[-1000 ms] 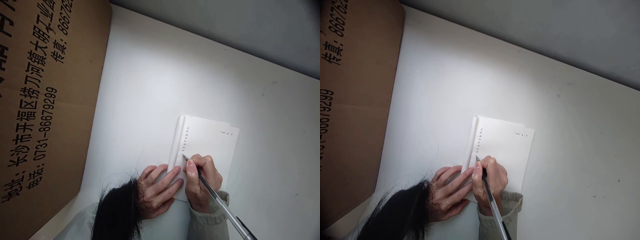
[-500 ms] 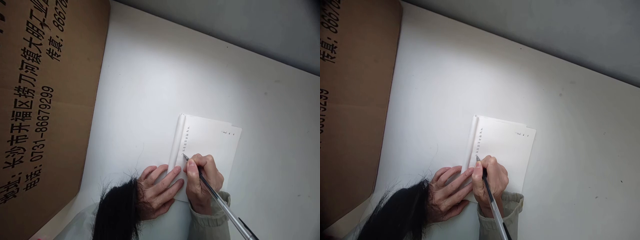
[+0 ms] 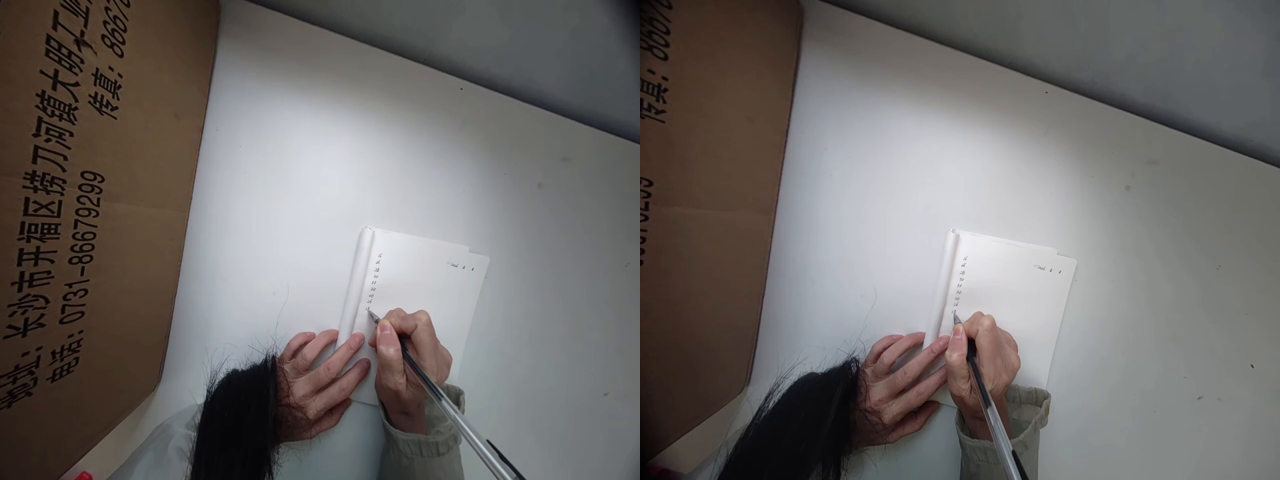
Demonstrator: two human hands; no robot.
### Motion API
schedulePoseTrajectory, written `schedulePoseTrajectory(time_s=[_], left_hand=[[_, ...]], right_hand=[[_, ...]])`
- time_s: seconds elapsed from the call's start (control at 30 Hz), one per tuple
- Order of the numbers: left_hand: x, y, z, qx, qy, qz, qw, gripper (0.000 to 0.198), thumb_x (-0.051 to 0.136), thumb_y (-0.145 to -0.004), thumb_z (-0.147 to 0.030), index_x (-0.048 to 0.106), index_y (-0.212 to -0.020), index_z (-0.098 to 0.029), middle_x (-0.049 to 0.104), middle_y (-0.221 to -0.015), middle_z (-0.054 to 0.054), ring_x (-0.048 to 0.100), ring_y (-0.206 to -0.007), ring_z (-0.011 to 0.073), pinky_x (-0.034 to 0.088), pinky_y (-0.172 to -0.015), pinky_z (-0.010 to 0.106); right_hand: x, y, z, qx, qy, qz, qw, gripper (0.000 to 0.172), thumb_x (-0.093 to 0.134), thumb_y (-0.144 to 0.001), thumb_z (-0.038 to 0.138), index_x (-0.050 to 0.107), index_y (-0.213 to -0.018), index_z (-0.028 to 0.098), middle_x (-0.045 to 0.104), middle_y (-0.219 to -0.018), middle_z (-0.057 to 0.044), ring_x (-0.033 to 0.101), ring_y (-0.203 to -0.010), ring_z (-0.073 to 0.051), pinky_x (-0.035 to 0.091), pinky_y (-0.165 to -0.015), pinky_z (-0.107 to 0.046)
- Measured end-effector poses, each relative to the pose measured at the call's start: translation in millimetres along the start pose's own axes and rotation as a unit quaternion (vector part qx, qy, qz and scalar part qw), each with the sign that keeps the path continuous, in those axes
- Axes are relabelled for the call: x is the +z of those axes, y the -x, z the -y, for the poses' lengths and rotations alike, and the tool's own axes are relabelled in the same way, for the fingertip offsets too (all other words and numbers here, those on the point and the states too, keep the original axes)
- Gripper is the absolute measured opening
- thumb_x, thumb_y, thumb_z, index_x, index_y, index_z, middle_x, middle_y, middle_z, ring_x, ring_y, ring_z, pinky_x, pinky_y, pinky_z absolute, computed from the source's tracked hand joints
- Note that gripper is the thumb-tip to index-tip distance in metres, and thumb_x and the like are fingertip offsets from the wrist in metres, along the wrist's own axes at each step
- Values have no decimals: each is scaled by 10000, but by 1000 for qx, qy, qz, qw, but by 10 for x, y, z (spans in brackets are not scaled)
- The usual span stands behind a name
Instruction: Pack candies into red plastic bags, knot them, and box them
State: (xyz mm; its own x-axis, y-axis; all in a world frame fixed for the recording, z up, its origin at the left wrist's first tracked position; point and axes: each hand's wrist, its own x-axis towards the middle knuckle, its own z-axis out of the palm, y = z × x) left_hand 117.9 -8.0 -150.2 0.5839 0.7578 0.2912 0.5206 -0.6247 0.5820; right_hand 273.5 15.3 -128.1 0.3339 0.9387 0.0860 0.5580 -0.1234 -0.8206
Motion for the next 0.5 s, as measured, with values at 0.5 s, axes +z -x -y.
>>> schedulePoseTrajectory(time_s=[0.5], left_hand=[[-60,-18,37,19,-8,35,999,326,568,-899,-251,675,-1201,-191,652,-1317,71,541,-1149,299,412,-932,450]], right_hand=[[-67,-32,-51,136,-249,1,959,234,470,-928,290,401,-714,226,442,-498,84,389,-412,-90,334,-438,-224]])
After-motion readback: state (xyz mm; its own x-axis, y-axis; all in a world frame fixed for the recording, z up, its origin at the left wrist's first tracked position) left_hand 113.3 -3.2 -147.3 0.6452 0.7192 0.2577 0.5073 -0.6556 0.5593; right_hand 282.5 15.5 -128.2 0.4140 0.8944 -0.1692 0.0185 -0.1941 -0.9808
